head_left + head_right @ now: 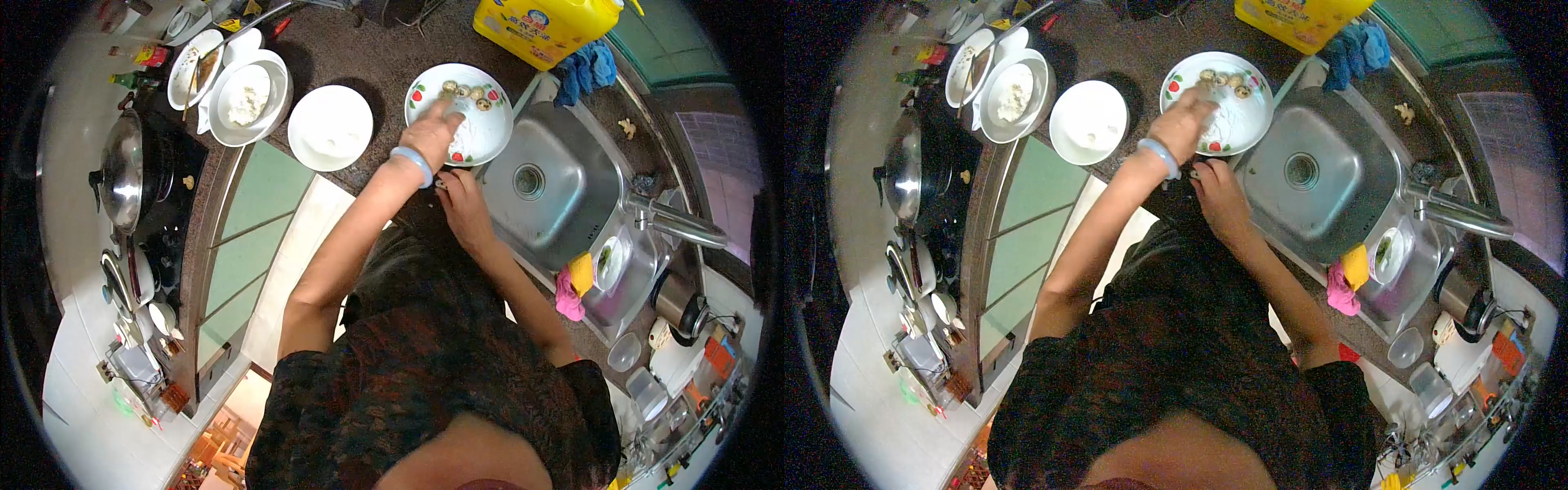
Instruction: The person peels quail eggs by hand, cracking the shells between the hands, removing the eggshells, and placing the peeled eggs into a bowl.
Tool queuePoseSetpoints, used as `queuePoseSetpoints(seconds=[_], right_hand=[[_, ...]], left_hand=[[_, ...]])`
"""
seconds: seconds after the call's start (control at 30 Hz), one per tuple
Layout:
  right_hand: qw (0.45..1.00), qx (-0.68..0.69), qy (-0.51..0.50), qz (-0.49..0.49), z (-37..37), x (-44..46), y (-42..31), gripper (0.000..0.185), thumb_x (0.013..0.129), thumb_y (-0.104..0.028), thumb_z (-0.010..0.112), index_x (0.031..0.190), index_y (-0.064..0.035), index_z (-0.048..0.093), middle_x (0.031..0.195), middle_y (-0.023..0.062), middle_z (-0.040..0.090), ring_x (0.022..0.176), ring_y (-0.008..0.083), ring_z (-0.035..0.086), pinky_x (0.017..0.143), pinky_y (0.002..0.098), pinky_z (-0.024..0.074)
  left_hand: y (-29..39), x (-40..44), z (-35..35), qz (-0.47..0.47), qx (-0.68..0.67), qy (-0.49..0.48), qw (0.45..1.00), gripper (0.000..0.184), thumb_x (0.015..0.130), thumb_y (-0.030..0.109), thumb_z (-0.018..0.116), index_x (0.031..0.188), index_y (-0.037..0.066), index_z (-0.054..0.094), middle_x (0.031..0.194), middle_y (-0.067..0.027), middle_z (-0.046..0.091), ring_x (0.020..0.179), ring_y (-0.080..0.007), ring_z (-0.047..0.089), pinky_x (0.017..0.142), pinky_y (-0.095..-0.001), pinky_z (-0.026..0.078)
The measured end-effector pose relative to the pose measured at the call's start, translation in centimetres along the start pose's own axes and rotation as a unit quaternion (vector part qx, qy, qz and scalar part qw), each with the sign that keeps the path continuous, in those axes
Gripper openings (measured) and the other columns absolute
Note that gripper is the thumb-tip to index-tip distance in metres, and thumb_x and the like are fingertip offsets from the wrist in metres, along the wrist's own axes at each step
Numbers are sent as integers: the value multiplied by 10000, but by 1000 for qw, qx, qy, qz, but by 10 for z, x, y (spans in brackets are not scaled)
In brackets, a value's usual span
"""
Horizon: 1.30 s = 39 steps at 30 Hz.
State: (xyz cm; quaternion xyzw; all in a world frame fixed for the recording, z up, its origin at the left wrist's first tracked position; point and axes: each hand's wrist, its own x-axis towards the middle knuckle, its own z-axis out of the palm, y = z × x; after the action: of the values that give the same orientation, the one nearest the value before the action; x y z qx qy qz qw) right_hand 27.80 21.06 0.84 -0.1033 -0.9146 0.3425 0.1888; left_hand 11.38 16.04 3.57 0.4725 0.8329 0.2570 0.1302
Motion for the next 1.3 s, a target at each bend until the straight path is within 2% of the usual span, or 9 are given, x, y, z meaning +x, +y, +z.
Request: queuePoseSetpoints(seconds=[0.07, 0.33, 0.47, 0.57, 0.73, 0.83, 0.93, 1.03, 1.3], right_hand=[[999, -11, -26, -17, 5, -3, 8, 321, 846, -75, 684, 1141, -15, 574, 1103, 173, 553, 986, 383, 577, 839, 430, 491], [998, -14, -48, -23, 16, -9, 12, 358, 837, -87, 680, 1182, -45, 591, 1131, 158, 560, 997, 368, 575, 834, 433, 494], [998, 9, -55, -4, 3, -3, -2, 362, 829, -70, 683, 1176, -34, 588, 1149, 163, 560, 1006, 370, 577, 841, 433, 497], [994, -42, -72, -77, 7, -5, 10, 380, 823, -59, 690, 1188, -29, 585, 1121, 161, 571, 997, 361, 580, 833, 427, 499], [993, -34, -66, -91, 17, -7, 19, 387, 826, -46, 722, 1193, -47, 602, 1114, 149, 578, 999, 343, 589, 842, 415, 501], [994, -22, -102, -35, 10, -2, 7, 394, 805, -62, 750, 1177, -52, 620, 1100, 151, 580, 995, 338, 590, 855, 408, 498], [995, -20, -34, -96, 9, 0, 2, 383, 787, -87, 774, 1145, -51, 643, 1076, 158, 584, 976, 333, 592, 853, 401, 496], [993, -53, -30, -104, 17, -3, 13, 409, 755, -62, 789, 1130, -29, 630, 1072, 162, 584, 939, 330, 599, 774, 398, 514], [996, 3, -34, -87, 23, -3, 19, 403, 744, -16, 791, 1124, -24, 658, 1067, 164, 580, 951, 347, 604, 764, 418, 526]], left_hand=[[-2, -6, -12, 25, -50, 64, 996, 404, 817, -98, 556, 1186, 40, 644, 1309, -207, 554, 1141, -394, 596, 970, -413, 508], [6, -63, -29, 41, -80, 137, 986, 353, 794, -101, 605, 1126, 10, 652, 1234, -206, 552, 1125, -405, 583, 941, -430, 515], [-1, -101, -32, -49, -101, 162, 980, 309, 807, -64, 649, 1102, 27, 666, 1214, -188, 587, 1097, -381, 589, 939, -424, 504], [-19, -132, -19, -98, -111, 170, 974, 296, 812, -69, 642, 1090, 29, 671, 1170, -188, 610, 1095, -382, 589, 944, -422, 498], [-28, -169, -13, -136, -102, 173, 970, 256, 865, -69, 629, 1086, 51, 677, 1178, -145, 611, 910, -261, 670, 646, -310, 585], [-22, -178, -12, -178, -143, 175, 958, 252, 865, -66, 633, 1085, 50, 676, 1175, -142, 612, 893, -264, 670, 671, -315, 590], [-21, -183, -10, -184, -146, 182, 955, 250, 864, -65, 637, 1083, 47, 677, 1179, -140, 617, 898, -261, 673, 671, -312, 587], [-21, -187, -3, -175, -141, 192, 955, 239, 867, -61, 637, 1075, 48, 684, 1180, -140, 621, 900, -260, 674, 672, -313, 585], [-14, -184, 5, -159, -137, 214, 954, 222, 876, -47, 631, 1066, 51, 695, 1164, -148, 624, 897, -276, 670, 679, -322, 583]])
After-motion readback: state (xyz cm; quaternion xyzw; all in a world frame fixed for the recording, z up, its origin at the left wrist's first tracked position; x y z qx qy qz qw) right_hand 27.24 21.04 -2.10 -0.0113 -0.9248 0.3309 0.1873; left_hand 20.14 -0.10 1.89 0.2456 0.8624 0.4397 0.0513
